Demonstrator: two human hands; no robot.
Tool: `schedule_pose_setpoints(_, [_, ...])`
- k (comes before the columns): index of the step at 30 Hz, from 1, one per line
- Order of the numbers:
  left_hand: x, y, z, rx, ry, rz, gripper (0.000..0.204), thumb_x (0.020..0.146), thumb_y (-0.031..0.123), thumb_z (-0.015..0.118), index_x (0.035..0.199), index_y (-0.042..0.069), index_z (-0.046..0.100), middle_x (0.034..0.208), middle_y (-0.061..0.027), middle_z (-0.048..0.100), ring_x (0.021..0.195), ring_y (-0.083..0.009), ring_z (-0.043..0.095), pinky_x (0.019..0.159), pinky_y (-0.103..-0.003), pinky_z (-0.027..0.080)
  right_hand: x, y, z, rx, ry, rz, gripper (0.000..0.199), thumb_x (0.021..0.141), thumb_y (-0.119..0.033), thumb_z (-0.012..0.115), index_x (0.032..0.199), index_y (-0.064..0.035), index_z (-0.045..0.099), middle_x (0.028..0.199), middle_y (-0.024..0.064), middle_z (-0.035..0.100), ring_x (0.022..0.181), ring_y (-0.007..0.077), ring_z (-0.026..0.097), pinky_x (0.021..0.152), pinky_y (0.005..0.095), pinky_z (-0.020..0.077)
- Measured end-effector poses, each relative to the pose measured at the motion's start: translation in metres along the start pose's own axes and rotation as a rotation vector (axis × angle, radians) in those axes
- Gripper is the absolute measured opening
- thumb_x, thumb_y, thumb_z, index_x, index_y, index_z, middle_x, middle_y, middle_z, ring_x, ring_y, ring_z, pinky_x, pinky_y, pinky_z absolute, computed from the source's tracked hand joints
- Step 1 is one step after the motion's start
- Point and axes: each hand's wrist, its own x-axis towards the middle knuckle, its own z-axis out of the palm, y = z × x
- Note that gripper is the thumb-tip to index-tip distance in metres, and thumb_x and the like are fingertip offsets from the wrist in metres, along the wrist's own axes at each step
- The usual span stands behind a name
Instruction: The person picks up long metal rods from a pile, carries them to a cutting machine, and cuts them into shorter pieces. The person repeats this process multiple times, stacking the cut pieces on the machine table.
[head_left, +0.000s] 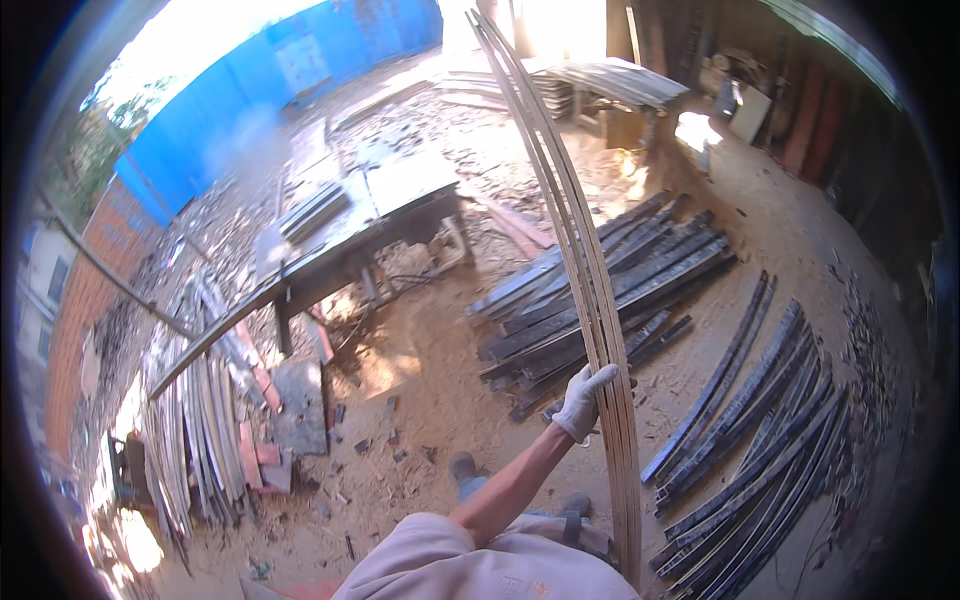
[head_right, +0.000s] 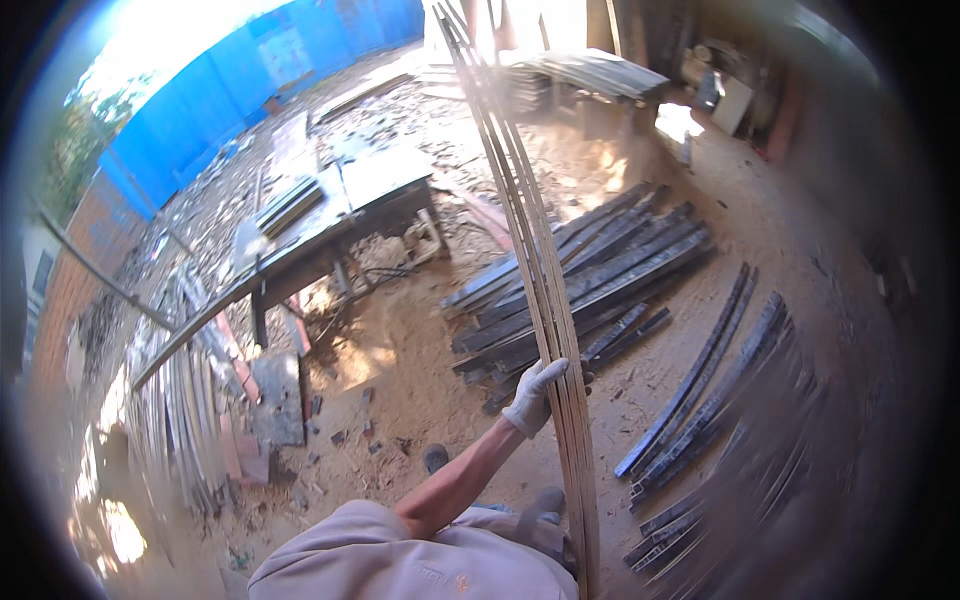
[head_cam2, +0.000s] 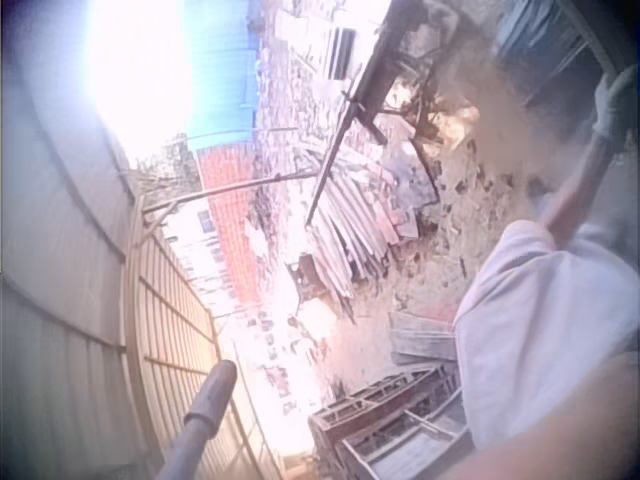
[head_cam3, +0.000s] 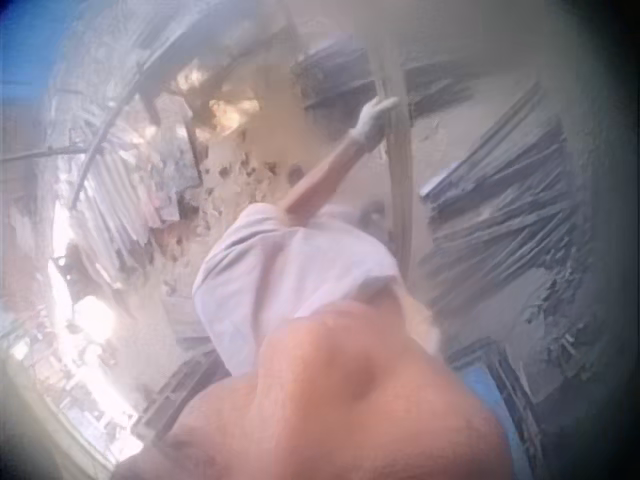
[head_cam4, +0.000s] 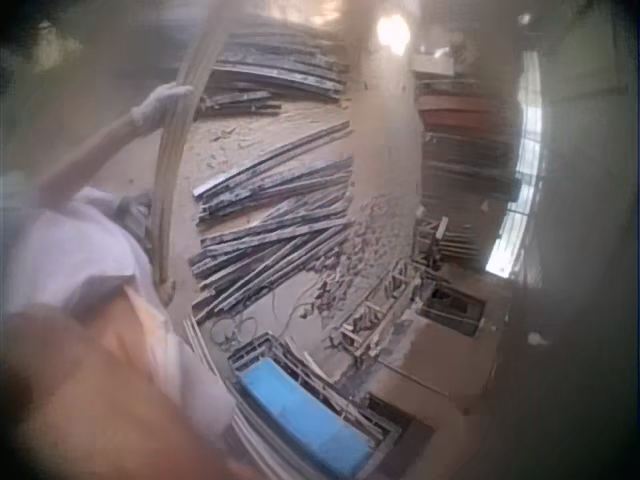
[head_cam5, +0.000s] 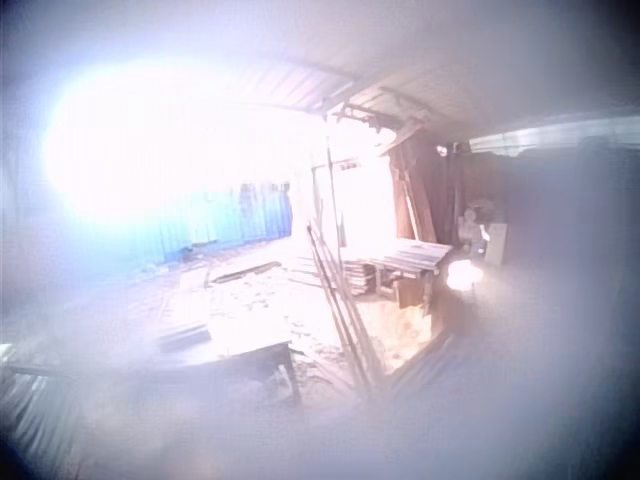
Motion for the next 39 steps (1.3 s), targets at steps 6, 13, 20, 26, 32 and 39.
schedule_pose_setpoints(6, [-0.057, 0.101, -0.146, -0.030, 0.333, 0.176, 0.045, 0.096, 0.030, 0.080, 0.126, -0.001, 0.067, 0.117, -0.0134, 0.075, 0.105, -0.0271, 0.075, 0.086, -0.042, 0.063, 0.034, -0.081, 0.025, -0.134, 0.032, -0.152, 0.085, 0.070, -0.032, 0.087, 0.143, -0.0056, 0.052, 0.127, 0.0202, 0.066, 0.121, 0.0390, 0.062, 0.105, 0.0488, 0.0495])
schedule_pose_setpoints(13, [-0.094, 0.222, -0.272, -0.195, 0.580, 0.297, 0.044, 0.098, 0.030, 0.077, 0.127, -0.002, 0.068, 0.111, -0.0204, 0.077, 0.090, -0.0300, 0.077, 0.081, -0.043, 0.065, 0.079, -0.189, 0.042, -0.210, 0.041, -0.328, 0.084, 0.070, -0.035, 0.087, 0.141, -0.0058, 0.054, 0.126, 0.0217, 0.066, 0.121, 0.0411, 0.062, 0.105, 0.0499, 0.0494])
schedule_pose_setpoints(20, [-0.065, 0.304, -0.353, -0.431, 0.730, 0.370, 0.036, 0.098, 0.028, 0.078, 0.121, 0.002, 0.069, 0.106, -0.0131, 0.075, 0.092, -0.0281, 0.076, 0.078, -0.045, 0.066, 0.188, -0.271, 0.048, -0.333, 0.150, -0.612, 0.082, 0.070, -0.038, 0.086, 0.140, -0.0061, 0.056, 0.125, 0.0233, 0.067, 0.121, 0.0432, 0.062, 0.106, 0.0510, 0.0493])
schedule_pose_setpoints(26, [0.023, 0.386, -0.447, -0.526, 0.863, 0.554, 0.029, 0.097, 0.027, 0.080, 0.110, 0.003, 0.069, 0.102, -0.0116, 0.074, 0.088, -0.0296, 0.075, 0.075, -0.047, 0.065, 0.340, -0.401, 0.045, -0.231, 0.026, -0.691, 0.087, 0.064, -0.028, 0.090, 0.138, -0.0032, 0.052, 0.118, 0.0193, 0.065, 0.114, 0.0401, 0.062, 0.101, 0.0488, 0.0498])
schedule_pose_setpoints(32, [0.105, 0.493, -0.515, -0.633, 0.904, 0.601, 0.033, 0.095, 0.031, 0.081, 0.110, 0.005, 0.067, 0.102, -0.0145, 0.073, 0.087, -0.0326, 0.073, 0.080, -0.050, 0.064, 0.482, -0.602, -0.016, -0.171, -0.030, -0.845, 0.069, 0.059, -0.017, 0.088, 0.121, -0.0053, 0.060, 0.108, 0.0200, 0.062, 0.102, 0.0443, 0.060, 0.091, 0.0505, 0.0488])
schedule_pose_setpoints(39, [0.180, 0.594, -0.573, -0.764, 0.888, 0.705, 0.028, 0.096, 0.027, 0.080, 0.111, 0.006, 0.067, 0.103, -0.0129, 0.071, 0.098, -0.0351, 0.071, 0.095, -0.052, 0.061, 0.646, -0.787, -0.067, -0.442, -0.079, -0.911, 0.061, 0.058, -0.025, 0.090, 0.108, -0.0105, 0.058, 0.100, 0.0167, 0.062, 0.096, 0.0409, 0.062, 0.084, 0.0505, 0.0511])
